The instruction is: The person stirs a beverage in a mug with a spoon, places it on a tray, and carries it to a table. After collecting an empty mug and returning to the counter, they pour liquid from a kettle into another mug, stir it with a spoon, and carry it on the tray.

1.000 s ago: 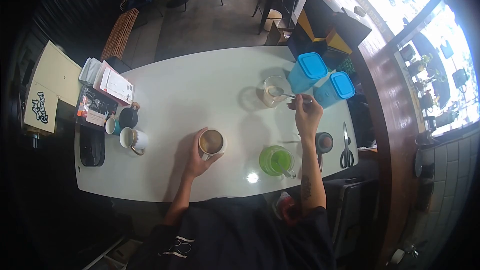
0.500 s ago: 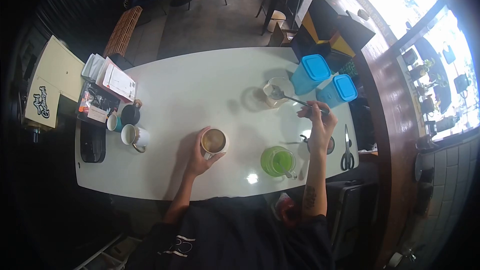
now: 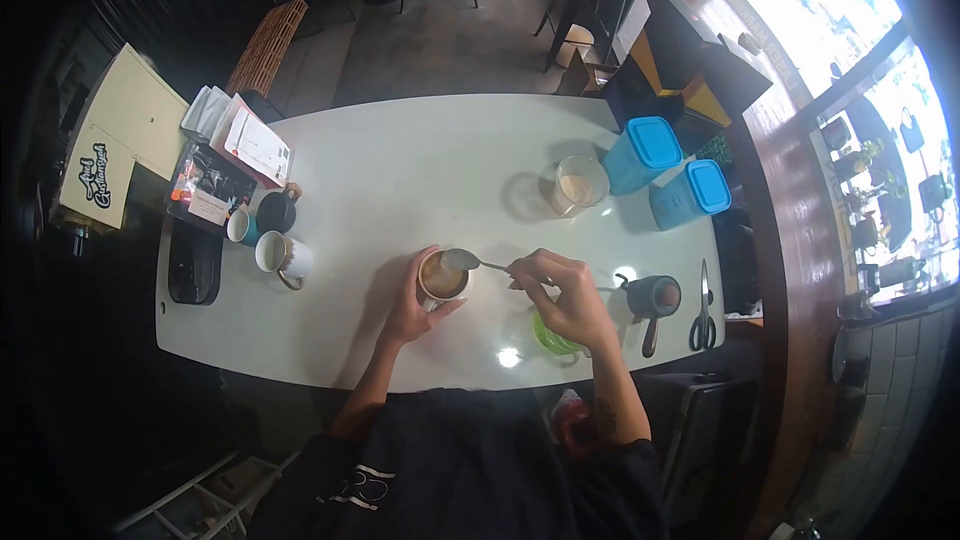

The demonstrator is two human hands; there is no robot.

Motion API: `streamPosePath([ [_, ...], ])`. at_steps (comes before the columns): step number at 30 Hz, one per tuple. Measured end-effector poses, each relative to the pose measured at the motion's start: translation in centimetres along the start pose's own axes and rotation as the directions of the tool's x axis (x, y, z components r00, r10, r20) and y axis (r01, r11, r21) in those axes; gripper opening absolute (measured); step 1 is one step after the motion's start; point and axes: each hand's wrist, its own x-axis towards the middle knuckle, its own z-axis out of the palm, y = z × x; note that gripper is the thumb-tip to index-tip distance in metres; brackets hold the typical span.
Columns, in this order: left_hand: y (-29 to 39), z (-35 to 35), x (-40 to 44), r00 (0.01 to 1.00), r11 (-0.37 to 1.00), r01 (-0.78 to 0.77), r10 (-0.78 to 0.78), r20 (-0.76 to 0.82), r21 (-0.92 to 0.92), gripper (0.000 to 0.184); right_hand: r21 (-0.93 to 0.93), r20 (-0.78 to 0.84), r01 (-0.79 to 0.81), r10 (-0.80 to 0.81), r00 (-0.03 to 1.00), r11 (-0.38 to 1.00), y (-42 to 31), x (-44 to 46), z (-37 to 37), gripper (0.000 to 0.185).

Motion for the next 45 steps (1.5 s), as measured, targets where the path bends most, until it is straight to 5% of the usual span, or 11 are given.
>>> streamPosePath([
  [3,-0.1,0.0,-0.1,1.000,1.000,-0.010,0.010,-0.009,0.015,0.090,0.001,-0.045,0.020,-0.020,0.999,1.000,-0.2,0.2,0.0,0.013],
  [6,-0.4,0.1,0.0,1.000,1.000,-0.010,0.010,-0.008,0.005,0.090,0.252,-0.325,-0.009,0.093,0.941,0.968,1.2,-0.1,-1.6,0.017],
  [12,-0.3,-0.1,0.0,0.999,0.999,-0.034,0.034,-0.001,0.039,0.089,0.406,-0.707,0.138,0.215,0.674,0.903,5.7,-0.8,-6.9,0.024],
  [19,0.2,-0.1,0.1,1.000,1.000,-0.001,0.001,-0.005,0.005,0.089,0.275,-0.748,-0.022,0.228,0.623,0.961,8.5,-0.9,-6.3,0.021],
  [27,0.0,-0.1,0.2,0.998,0.996,-0.051,0.053,-0.019,0.072,0.087,0.351,-0.643,-0.071,0.296,0.707,0.934,10.8,0.2,-5.6,0.021],
  [31,-0.1,-0.3,0.4,0.999,0.996,-0.035,0.036,-0.011,0.085,0.087,0.357,-0.561,-0.120,0.315,0.766,0.926,10.0,-1.2,-5.6,0.036],
  [37,0.2,-0.4,0.5,1.000,0.994,-0.020,0.020,0.005,0.112,0.085,-0.026,-0.566,-0.422,0.334,0.753,0.906,8.3,-6.0,-7.7,0.060],
  [39,0.6,-0.3,0.6,0.999,0.992,-0.043,0.041,0.017,0.123,0.084,-0.549,-0.637,-0.557,0.119,0.762,0.623,7.8,-8.0,-7.8,0.063],
  [45,-0.5,0.3,0.5,0.998,0.998,-0.014,0.010,0.060,0.057,0.085,-0.518,-0.698,-0.808,0.408,0.589,0.280,8.5,-13.8,-7.2,0.084],
])
